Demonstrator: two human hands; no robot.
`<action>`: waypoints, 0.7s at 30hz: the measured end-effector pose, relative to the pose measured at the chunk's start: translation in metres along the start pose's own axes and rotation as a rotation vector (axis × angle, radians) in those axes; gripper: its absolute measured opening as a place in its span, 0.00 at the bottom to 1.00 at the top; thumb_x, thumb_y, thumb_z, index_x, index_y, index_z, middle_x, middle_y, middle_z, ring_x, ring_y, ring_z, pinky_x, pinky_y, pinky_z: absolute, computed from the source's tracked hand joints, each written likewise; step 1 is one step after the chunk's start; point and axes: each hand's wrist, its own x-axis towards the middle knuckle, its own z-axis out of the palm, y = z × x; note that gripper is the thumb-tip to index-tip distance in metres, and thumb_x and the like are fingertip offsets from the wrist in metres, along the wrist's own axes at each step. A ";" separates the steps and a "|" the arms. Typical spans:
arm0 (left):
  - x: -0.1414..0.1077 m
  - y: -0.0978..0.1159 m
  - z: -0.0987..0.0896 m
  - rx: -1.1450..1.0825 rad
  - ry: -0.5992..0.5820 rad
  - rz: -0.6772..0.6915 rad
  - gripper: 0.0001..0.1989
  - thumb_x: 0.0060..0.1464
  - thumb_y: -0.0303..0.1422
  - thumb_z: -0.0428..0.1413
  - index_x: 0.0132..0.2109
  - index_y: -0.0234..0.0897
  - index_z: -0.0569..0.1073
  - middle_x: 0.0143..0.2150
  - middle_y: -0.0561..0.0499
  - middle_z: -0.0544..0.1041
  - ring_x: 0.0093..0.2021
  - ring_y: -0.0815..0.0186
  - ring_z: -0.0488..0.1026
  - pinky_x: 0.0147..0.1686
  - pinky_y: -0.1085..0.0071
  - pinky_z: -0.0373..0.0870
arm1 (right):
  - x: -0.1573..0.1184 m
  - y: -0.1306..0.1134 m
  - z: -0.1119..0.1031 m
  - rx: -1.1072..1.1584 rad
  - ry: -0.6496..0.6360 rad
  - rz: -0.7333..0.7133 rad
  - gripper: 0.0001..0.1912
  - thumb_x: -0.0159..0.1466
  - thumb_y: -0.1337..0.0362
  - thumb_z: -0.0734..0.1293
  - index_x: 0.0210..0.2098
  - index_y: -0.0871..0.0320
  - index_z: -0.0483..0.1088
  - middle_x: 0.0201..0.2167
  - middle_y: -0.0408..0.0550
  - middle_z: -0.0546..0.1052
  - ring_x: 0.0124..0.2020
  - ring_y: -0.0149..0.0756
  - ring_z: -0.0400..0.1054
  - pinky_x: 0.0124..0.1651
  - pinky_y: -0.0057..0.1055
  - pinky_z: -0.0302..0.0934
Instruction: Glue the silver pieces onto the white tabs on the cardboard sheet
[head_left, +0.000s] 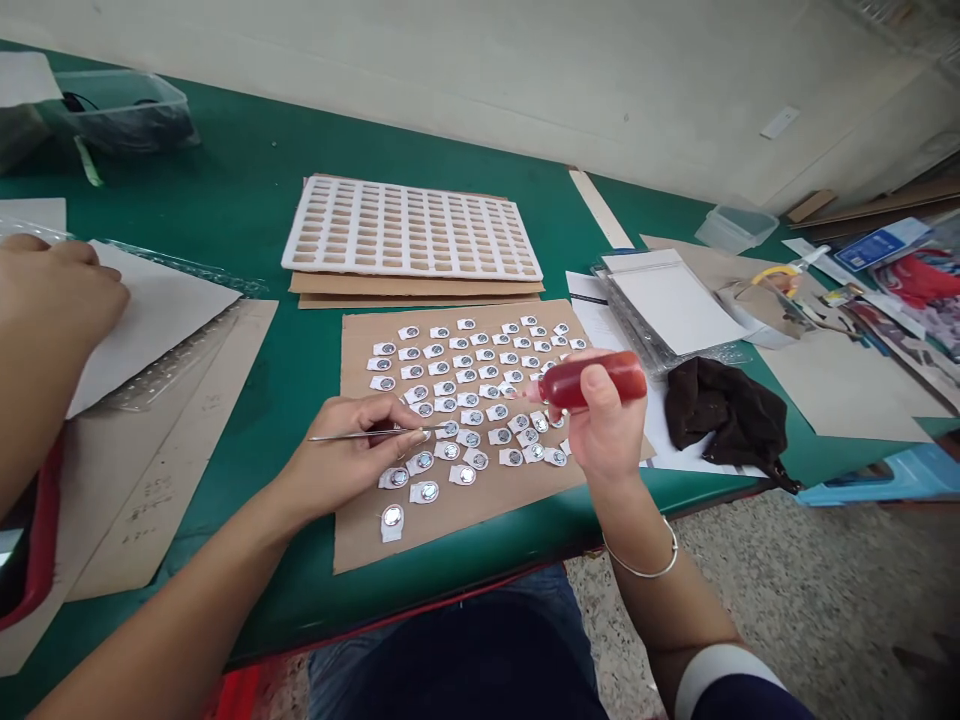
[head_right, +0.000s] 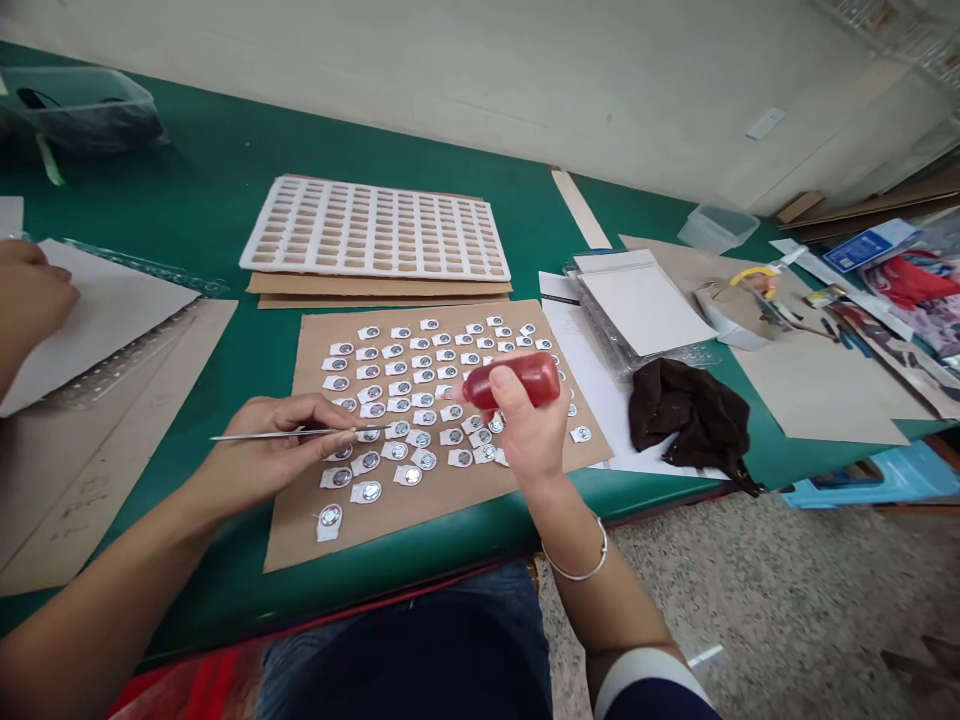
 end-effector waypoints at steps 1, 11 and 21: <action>0.000 -0.002 0.001 0.027 0.009 0.010 0.09 0.52 0.38 0.57 0.34 0.36 0.75 0.34 0.49 0.78 0.33 0.66 0.73 0.28 0.74 0.67 | 0.009 -0.002 0.001 0.008 -0.019 0.031 0.12 0.60 0.53 0.61 0.35 0.54 0.62 0.22 0.42 0.71 0.23 0.36 0.73 0.15 0.26 0.57; -0.007 -0.015 0.030 0.323 -0.001 0.404 0.05 0.56 0.28 0.50 0.36 0.37 0.70 0.33 0.48 0.77 0.33 0.64 0.74 0.35 0.69 0.70 | 0.035 0.021 0.039 -0.006 -0.242 0.191 0.19 0.58 0.47 0.62 0.39 0.56 0.62 0.23 0.45 0.74 0.26 0.37 0.74 0.18 0.26 0.61; -0.013 -0.002 0.046 0.723 0.037 0.611 0.09 0.51 0.20 0.46 0.32 0.35 0.68 0.29 0.45 0.76 0.27 0.63 0.73 0.28 0.67 0.69 | 0.017 0.037 0.041 -0.245 -0.232 0.038 0.13 0.54 0.53 0.69 0.31 0.55 0.67 0.22 0.41 0.72 0.25 0.33 0.70 0.28 0.32 0.66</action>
